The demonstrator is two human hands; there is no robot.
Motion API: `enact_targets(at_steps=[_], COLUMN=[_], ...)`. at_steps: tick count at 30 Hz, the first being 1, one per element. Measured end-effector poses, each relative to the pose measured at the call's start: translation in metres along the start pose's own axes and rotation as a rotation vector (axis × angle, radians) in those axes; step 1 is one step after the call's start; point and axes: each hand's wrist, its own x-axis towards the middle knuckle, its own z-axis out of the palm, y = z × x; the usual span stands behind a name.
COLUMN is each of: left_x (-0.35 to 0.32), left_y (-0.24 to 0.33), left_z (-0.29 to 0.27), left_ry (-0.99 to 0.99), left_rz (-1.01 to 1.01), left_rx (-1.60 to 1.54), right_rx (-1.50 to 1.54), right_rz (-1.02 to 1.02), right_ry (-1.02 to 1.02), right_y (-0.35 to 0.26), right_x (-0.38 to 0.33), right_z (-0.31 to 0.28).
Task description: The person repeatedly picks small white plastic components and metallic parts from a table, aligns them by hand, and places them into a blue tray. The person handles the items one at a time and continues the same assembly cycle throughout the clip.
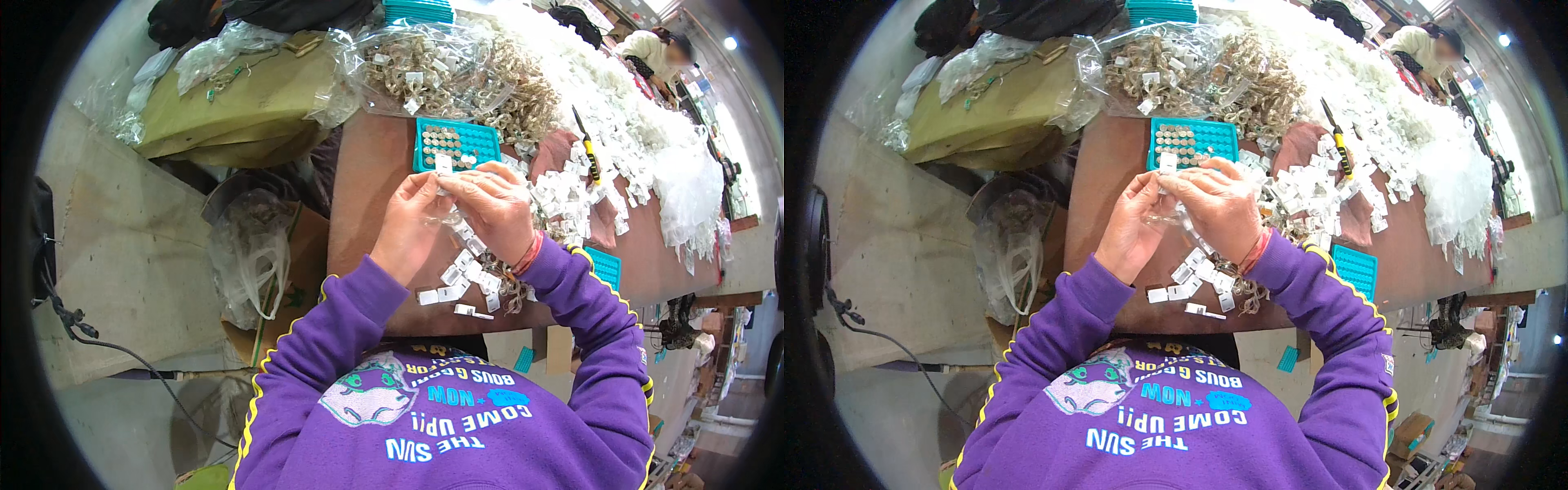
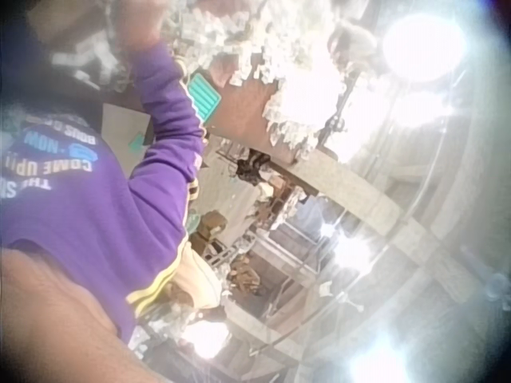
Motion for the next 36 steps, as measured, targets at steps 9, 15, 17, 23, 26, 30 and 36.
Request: enact_targets(at_steps=[9, 15, 17, 23, 26, 30, 36], left_x=[0.002, 0.002, 0.002, 0.001, 0.001, -0.001, -0.003], left_y=[0.004, 0.004, 0.003, 0.000, -0.002, -0.001, 0.000], left_z=[0.002, 0.000, -0.001, 0.001, 0.003, 0.004, 0.004], left_ry=[0.029, 0.008, -0.002, 0.004, -0.040, -0.022, -0.047], left_rz=[0.032, 0.017, 0.012, 0.077, 0.083, 0.113, 0.095], left_rx=[0.130, 0.137, 0.146, 0.205, 0.235, 0.260, 0.254], right_rx=[-0.095, -0.035, 0.002, 0.348, 0.277, 0.329, 0.456], right_rz=[0.432, 0.333, 0.373, 0.384, 0.340, 0.399, 0.544], right_ry=[-0.256, -0.210, -0.223, -0.078, -0.059, -0.042, -0.145], right_y=[0.079, 0.099, 0.096, 0.043, 0.020, 0.012, 0.009], right_x=[0.002, -0.015, -0.009, 0.006, 0.010, 0.011, 0.009], right_z=[0.003, 0.019, 0.015, -0.013, -0.009, -0.006, -0.011])
